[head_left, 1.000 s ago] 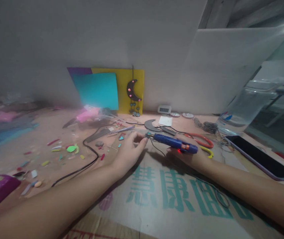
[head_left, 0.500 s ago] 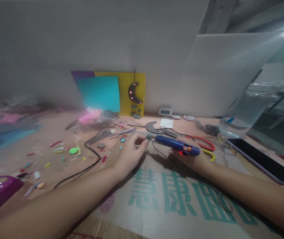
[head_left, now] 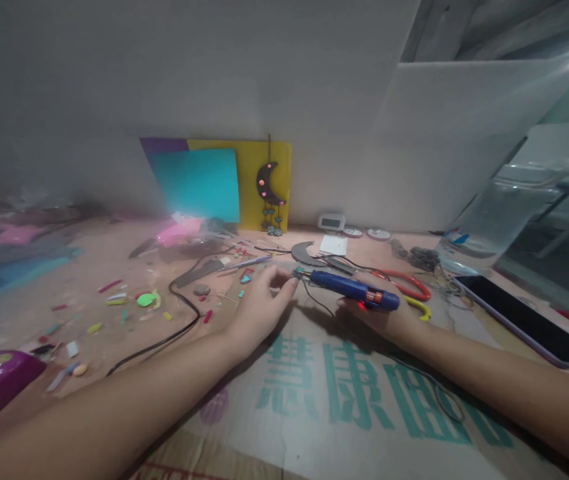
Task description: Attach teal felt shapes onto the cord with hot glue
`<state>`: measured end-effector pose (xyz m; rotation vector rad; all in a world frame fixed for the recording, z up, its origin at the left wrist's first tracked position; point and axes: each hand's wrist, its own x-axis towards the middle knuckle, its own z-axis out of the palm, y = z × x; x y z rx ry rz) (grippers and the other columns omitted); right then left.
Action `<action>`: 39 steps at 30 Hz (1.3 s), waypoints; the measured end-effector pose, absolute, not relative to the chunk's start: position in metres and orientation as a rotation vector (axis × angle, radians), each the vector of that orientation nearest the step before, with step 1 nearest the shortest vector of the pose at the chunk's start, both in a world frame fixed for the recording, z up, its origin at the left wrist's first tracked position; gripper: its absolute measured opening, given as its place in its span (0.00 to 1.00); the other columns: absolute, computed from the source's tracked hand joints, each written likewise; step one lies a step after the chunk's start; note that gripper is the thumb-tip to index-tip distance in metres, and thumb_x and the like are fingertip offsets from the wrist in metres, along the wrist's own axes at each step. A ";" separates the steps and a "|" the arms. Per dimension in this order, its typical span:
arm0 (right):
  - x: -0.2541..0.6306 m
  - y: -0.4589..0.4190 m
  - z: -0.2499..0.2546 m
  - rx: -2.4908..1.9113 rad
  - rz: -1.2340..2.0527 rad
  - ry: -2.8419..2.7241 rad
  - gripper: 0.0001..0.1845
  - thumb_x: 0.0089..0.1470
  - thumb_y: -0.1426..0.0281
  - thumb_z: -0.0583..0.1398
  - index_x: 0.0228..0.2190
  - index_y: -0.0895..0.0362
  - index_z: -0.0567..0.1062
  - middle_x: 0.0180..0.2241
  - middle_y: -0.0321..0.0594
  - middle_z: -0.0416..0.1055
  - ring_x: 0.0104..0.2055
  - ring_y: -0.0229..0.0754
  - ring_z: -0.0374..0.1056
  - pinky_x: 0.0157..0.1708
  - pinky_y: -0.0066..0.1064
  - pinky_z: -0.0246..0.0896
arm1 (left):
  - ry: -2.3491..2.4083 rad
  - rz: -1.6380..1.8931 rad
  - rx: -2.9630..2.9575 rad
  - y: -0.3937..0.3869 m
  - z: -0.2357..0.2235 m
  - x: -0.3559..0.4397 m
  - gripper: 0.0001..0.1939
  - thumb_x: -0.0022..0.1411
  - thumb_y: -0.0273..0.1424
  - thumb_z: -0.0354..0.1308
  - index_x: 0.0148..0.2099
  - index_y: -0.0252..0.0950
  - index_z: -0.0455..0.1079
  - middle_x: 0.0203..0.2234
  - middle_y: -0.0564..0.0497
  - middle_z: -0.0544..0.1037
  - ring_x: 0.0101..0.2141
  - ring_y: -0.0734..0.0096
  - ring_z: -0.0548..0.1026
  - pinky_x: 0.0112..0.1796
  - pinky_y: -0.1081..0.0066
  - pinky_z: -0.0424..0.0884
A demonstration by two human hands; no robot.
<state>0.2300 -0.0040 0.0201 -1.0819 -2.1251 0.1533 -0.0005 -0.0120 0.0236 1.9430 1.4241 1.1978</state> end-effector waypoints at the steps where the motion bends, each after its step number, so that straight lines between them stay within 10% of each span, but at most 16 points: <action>1: 0.230 -0.004 0.020 -1.085 0.155 -2.122 0.13 0.52 0.63 0.62 0.23 0.55 0.66 0.21 0.33 0.67 0.23 0.38 0.62 0.24 0.29 0.56 | 1.419 1.198 1.947 -0.012 0.024 -0.001 0.06 0.64 0.30 0.54 0.35 0.35 0.69 0.33 0.49 0.76 0.36 0.66 0.73 0.40 0.68 0.67; 39: 0.231 -0.005 0.019 -1.125 0.153 -2.072 0.16 0.52 0.58 0.62 0.22 0.53 0.64 0.19 0.33 0.66 0.21 0.39 0.62 0.22 0.30 0.58 | 1.344 1.231 1.958 -0.010 0.019 -0.001 0.06 0.63 0.32 0.54 0.35 0.36 0.68 0.32 0.49 0.77 0.36 0.66 0.74 0.40 0.68 0.69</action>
